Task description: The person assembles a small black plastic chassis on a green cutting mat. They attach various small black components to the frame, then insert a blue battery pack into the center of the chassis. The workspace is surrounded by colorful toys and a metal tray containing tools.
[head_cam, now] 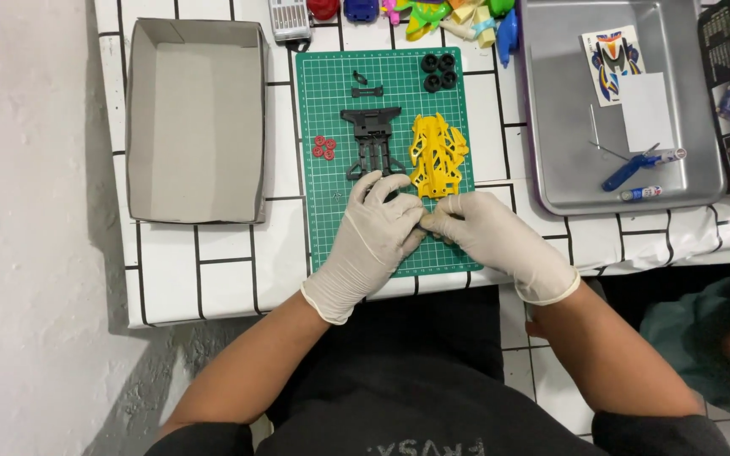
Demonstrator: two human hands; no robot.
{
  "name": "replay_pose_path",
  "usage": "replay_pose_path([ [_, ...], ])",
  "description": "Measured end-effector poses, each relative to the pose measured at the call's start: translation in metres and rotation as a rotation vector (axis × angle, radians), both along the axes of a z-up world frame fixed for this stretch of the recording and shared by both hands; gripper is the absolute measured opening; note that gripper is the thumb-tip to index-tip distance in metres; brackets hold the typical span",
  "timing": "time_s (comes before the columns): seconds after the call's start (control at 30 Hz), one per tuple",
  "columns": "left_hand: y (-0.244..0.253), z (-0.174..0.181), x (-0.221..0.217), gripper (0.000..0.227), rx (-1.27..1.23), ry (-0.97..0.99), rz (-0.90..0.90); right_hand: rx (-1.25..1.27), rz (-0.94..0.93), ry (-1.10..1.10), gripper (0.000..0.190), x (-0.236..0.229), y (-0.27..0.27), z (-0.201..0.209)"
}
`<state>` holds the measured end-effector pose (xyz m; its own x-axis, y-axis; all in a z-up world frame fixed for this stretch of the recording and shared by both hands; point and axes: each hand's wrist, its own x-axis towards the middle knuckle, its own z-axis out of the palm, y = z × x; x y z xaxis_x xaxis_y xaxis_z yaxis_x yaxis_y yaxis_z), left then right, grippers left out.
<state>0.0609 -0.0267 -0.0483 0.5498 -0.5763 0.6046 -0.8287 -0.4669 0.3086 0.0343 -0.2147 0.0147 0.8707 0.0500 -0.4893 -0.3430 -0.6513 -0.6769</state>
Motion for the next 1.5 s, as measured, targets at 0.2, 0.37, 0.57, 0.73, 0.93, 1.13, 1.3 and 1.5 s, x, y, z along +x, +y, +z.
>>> replay_pose_path([
  [0.2,0.002,0.009,-0.001,0.02,-0.016,-0.049,-0.014,-0.015,0.019,-0.064,0.032,-0.004,-0.005,-0.017],
  [0.37,0.002,0.01,0.0,0.021,-0.004,-0.048,0.004,0.009,-0.01,-0.061,0.033,-0.009,0.001,0.005],
  [0.57,0.004,0.018,-0.004,0.017,-0.125,0.164,-0.005,0.215,-0.013,-0.227,0.051,-0.019,-0.012,0.012],
  [0.73,0.022,0.057,-0.009,0.019,-0.641,0.723,-0.071,0.373,-0.075,-0.556,0.027,-0.022,0.006,0.034],
  [0.93,0.028,0.072,0.002,0.016,-1.22,1.245,-0.236,0.375,0.065,-1.103,0.039,-0.001,0.056,0.042],
  [1.13,0.026,0.058,0.035,0.017,-1.278,1.3,-0.324,0.376,0.036,-1.408,0.024,0.041,0.07,0.035],
  [1.3,0.026,0.053,0.063,0.027,-1.082,1.039,-0.226,0.432,0.013,-1.489,0.019,0.067,0.061,0.019],
  [1.5,0.018,0.04,0.078,0.026,-1.079,0.998,-0.235,0.448,-0.008,-1.451,0.018,0.074,0.059,0.004],
])
